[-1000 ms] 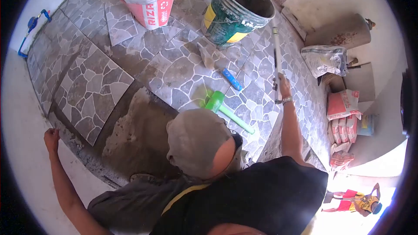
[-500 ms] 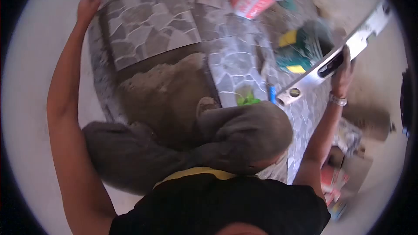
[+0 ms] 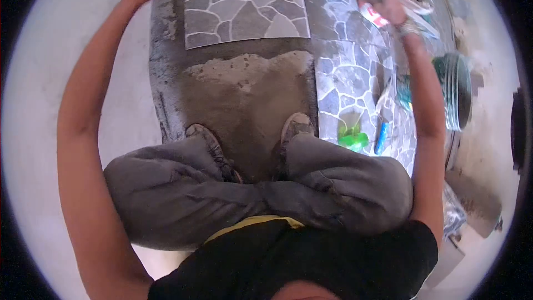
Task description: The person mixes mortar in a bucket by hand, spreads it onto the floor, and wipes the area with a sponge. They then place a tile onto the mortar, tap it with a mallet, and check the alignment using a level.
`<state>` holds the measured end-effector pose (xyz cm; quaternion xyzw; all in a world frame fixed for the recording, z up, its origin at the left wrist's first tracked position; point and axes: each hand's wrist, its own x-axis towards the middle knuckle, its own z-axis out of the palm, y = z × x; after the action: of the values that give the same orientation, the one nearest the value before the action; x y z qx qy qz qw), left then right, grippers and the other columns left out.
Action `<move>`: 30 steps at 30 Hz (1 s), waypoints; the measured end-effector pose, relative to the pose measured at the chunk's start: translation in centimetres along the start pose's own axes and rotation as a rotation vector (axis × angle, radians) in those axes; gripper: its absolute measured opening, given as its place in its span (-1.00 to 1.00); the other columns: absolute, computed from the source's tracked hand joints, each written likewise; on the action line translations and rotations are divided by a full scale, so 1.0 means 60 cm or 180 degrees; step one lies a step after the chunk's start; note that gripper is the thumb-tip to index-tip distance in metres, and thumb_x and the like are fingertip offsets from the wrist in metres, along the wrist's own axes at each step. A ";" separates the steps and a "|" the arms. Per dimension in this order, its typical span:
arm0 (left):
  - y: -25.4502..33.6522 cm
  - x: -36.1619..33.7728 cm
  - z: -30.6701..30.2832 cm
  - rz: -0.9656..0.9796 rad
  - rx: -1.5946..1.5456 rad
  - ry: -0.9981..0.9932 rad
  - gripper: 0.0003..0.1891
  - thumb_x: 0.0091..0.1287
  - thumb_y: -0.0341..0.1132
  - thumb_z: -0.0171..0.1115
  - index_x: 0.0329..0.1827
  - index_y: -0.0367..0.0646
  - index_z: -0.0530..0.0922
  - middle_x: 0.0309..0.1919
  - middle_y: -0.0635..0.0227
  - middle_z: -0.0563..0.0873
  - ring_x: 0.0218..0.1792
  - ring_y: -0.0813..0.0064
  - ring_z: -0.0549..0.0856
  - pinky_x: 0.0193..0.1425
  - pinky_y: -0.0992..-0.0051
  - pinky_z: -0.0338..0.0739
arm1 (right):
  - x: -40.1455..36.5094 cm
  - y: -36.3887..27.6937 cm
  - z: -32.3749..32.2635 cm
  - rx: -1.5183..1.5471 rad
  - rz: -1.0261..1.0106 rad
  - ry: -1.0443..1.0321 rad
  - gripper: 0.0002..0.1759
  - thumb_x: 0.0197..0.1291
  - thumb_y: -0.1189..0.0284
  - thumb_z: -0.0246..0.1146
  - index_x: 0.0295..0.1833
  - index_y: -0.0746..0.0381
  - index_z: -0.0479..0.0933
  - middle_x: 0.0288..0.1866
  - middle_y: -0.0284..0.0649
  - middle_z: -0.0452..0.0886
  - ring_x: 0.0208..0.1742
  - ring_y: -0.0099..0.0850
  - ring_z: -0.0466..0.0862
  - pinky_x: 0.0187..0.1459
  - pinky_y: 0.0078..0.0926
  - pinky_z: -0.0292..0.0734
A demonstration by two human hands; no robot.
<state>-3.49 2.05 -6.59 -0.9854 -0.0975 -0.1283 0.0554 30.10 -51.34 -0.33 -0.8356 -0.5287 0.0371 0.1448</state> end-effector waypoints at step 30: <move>0.168 -0.101 0.091 -0.0173 -0.1903 -0.2608 -0.69 0.22 -0.24 0.41 -0.11 -0.32 0.71 -0.27 0.14 0.81 -0.21 0.39 0.77 -0.05 0.38 0.60 | -0.153 0.138 0.267 -0.0687 0.0685 -0.0162 -0.78 0.12 0.35 0.26 -0.13 0.16 0.68 -0.20 -0.03 0.72 -0.11 -0.03 0.69 -0.04 -0.07 0.58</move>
<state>-5.83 -8.11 -14.30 -0.9247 -0.0958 0.2451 -0.2752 29.86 -59.62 -18.79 -0.8969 -0.4405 0.0165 0.0359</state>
